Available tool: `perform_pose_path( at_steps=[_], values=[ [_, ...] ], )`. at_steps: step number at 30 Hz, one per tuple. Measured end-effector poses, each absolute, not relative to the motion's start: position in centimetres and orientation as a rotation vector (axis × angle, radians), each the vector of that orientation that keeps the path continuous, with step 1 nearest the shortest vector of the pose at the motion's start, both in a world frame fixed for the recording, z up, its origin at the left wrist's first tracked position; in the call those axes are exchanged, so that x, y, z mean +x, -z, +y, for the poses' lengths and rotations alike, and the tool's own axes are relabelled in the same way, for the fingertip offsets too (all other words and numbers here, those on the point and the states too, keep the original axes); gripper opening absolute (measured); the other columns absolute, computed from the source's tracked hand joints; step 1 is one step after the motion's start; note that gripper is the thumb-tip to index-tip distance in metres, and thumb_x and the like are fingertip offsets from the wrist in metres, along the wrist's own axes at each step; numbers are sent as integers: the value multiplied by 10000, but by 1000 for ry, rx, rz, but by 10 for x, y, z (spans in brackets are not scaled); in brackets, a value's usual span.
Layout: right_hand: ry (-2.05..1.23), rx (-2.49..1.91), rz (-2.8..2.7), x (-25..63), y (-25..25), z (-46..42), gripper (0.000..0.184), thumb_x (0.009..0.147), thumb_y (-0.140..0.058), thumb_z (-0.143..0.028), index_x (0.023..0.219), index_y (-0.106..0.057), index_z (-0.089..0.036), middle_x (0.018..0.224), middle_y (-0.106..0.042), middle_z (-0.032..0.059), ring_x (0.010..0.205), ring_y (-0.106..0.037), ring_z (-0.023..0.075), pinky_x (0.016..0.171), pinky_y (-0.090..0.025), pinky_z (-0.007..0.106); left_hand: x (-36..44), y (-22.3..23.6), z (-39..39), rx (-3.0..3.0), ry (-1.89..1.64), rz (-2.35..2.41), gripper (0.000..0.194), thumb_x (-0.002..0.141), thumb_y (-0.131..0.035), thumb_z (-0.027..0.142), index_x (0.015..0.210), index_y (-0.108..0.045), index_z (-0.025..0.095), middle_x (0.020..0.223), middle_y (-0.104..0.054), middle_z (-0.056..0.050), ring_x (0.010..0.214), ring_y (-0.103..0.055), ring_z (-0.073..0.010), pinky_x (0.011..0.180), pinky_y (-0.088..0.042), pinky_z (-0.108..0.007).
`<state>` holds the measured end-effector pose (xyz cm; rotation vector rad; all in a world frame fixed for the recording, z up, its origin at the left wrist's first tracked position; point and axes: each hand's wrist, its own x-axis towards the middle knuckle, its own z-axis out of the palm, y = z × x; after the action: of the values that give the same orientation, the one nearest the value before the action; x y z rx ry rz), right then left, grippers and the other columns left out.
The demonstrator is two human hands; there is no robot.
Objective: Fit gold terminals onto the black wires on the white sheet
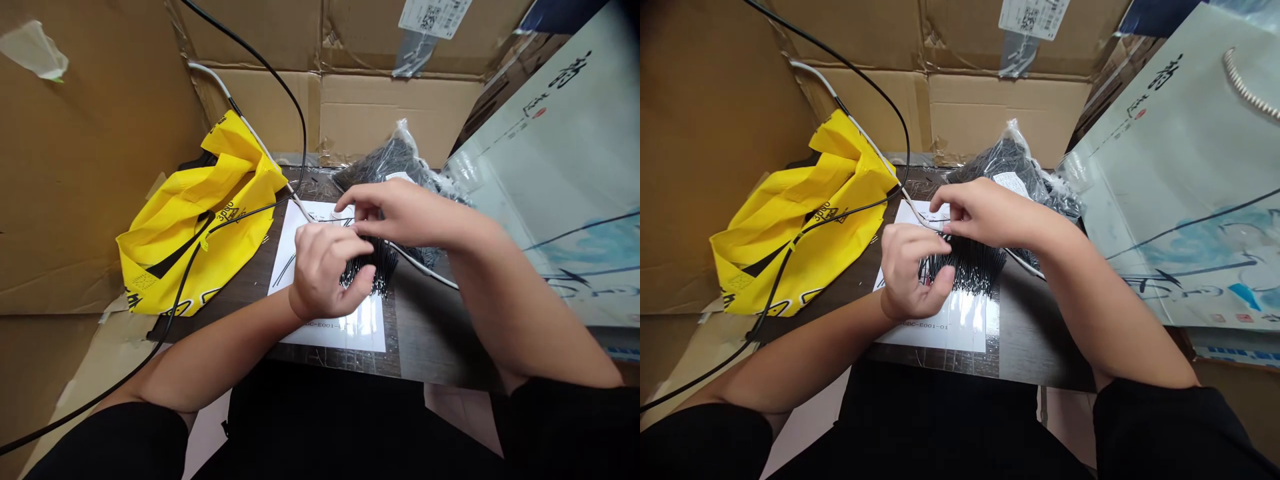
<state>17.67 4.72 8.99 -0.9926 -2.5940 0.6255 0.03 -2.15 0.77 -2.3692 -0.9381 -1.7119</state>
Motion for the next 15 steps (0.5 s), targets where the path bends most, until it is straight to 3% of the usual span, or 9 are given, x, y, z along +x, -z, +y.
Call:
perform_pose_path(
  at_steps=[3,7,12,15],
  values=[
    [-682,-1021,-2439,197,-91,37,384,852,-694,-377,1204,-641,-234,738,-681,-32,624,-566,97,615,-445,274,3,-4,-13,-2380,1576,-1133,376,830,-619,319,1172,-553,179,1063,-685,-84,977,-614,-206,893,-450,-383],
    [-745,-1050,-2323,203,-83,33,444,834,-713,-450,1213,-629,-234,701,-670,-44,606,-565,96,613,-458,278,5,3,-2,-2523,1358,-1118,149,893,-595,244,1019,-628,171,837,-702,-23,778,-609,-147,767,-422,-314],
    [-832,-1117,-2320,213,-88,40,462,782,-738,-550,1105,-697,-221,698,-683,-24,581,-568,94,595,-435,283,6,7,1,-2637,1360,-1178,112,939,-560,241,996,-644,193,818,-734,0,764,-632,-124,798,-450,-305],
    [-688,-1490,-2148,240,-86,55,555,836,-584,-698,924,-740,-174,705,-690,33,609,-588,103,626,-409,307,8,8,-1,-2743,1522,-1360,147,970,-507,268,1044,-616,203,686,-695,24,685,-628,-103,772,-473,-296]
  ],
)
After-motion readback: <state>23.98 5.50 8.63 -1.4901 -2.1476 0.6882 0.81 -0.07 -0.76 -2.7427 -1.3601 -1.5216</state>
